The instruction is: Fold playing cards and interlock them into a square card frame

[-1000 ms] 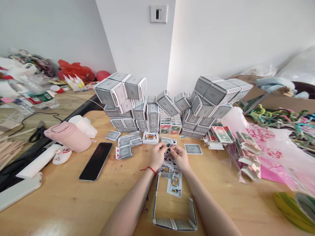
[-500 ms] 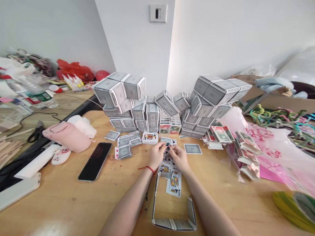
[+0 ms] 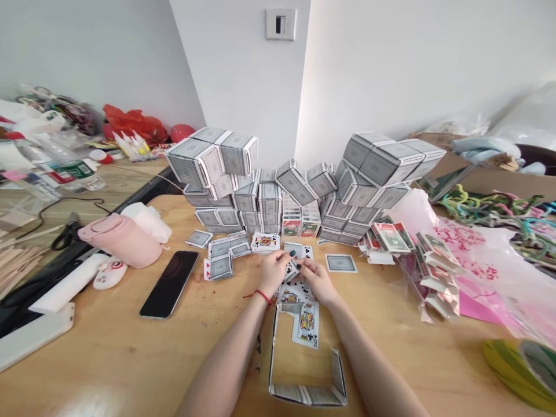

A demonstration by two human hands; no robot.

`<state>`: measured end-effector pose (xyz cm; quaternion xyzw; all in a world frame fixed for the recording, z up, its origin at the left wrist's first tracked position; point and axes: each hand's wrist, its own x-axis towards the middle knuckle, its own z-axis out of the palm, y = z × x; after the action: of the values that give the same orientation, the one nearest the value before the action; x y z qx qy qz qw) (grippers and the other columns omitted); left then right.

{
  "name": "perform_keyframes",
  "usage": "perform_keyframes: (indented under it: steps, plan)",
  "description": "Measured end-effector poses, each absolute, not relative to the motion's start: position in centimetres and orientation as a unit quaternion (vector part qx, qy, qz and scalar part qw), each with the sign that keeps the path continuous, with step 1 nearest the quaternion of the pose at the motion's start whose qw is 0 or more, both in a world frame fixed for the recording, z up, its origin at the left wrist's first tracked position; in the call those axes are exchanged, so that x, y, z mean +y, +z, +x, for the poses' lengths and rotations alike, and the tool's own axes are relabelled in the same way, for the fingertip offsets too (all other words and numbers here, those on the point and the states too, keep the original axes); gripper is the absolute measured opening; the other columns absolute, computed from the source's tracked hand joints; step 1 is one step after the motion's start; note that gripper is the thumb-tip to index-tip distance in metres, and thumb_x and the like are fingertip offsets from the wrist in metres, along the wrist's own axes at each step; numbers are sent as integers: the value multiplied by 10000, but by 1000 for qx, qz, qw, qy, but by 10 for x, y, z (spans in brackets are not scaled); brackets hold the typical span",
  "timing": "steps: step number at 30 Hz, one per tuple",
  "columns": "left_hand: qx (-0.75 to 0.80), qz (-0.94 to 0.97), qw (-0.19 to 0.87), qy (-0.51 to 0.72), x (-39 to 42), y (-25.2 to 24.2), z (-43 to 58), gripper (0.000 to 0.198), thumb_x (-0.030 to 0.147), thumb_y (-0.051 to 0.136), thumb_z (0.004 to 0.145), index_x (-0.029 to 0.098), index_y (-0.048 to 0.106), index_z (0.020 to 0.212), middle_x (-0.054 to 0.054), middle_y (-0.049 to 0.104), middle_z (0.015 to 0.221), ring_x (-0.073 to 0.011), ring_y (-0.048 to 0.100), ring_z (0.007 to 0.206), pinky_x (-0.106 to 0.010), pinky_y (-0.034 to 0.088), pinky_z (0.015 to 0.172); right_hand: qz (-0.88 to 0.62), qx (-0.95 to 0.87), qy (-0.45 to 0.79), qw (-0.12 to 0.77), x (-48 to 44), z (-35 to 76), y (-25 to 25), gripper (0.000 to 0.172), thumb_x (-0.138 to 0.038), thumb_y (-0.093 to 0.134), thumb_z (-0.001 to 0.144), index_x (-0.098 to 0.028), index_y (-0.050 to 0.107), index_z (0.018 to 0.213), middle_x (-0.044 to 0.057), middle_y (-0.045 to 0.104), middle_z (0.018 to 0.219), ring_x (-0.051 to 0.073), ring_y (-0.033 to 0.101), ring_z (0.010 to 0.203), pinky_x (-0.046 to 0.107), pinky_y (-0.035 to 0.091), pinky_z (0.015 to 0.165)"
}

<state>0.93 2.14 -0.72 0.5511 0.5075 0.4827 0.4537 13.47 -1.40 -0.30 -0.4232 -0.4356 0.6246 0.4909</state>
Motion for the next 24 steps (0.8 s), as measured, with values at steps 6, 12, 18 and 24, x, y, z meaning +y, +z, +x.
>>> perform_keyframes:
  steps: [6, 12, 18, 24]
  plan:
    - [507, 564, 436, 485, 23, -4, 6, 247, 353, 550, 708, 132, 627, 628, -17, 607, 600, -132, 518, 572, -227, 371, 522, -368, -425, 671, 484, -16, 131, 0, 296, -393, 600, 689, -174, 606, 888, 37, 650, 773, 169, 616, 662, 327, 503, 653]
    - [467, 644, 363, 484, 13, 1, 8, 227, 323, 474, 793, 187, 635, 877, -50, 659, 857, -159, 585, 789, -265, 433, 722, -479, -461, 501, 554, -12, 133, -11, 278, -417, 561, 724, -174, 589, 855, 34, 644, 696, 162, 590, 611, 280, 472, 578]
    - [424, 732, 279, 455, 9, 6, 8, 189, 289, 472, 806, 210, 628, 876, -57, 644, 894, -172, 568, 866, -296, 422, 807, -583, -548, 247, 546, -14, 140, -17, 203, -343, 451, 789, -212, 604, 814, 45, 659, 776, 189, 600, 733, 306, 447, 698]
    - [439, 775, 202, 408, 9, 2, 9, 191, 246, 433, 820, 211, 618, 854, -59, 632, 844, -176, 569, 829, -304, 425, 771, -619, -568, 193, 507, -17, 140, -20, 233, -280, 378, 814, -224, 604, 814, 35, 675, 808, 187, 607, 757, 298, 442, 712]
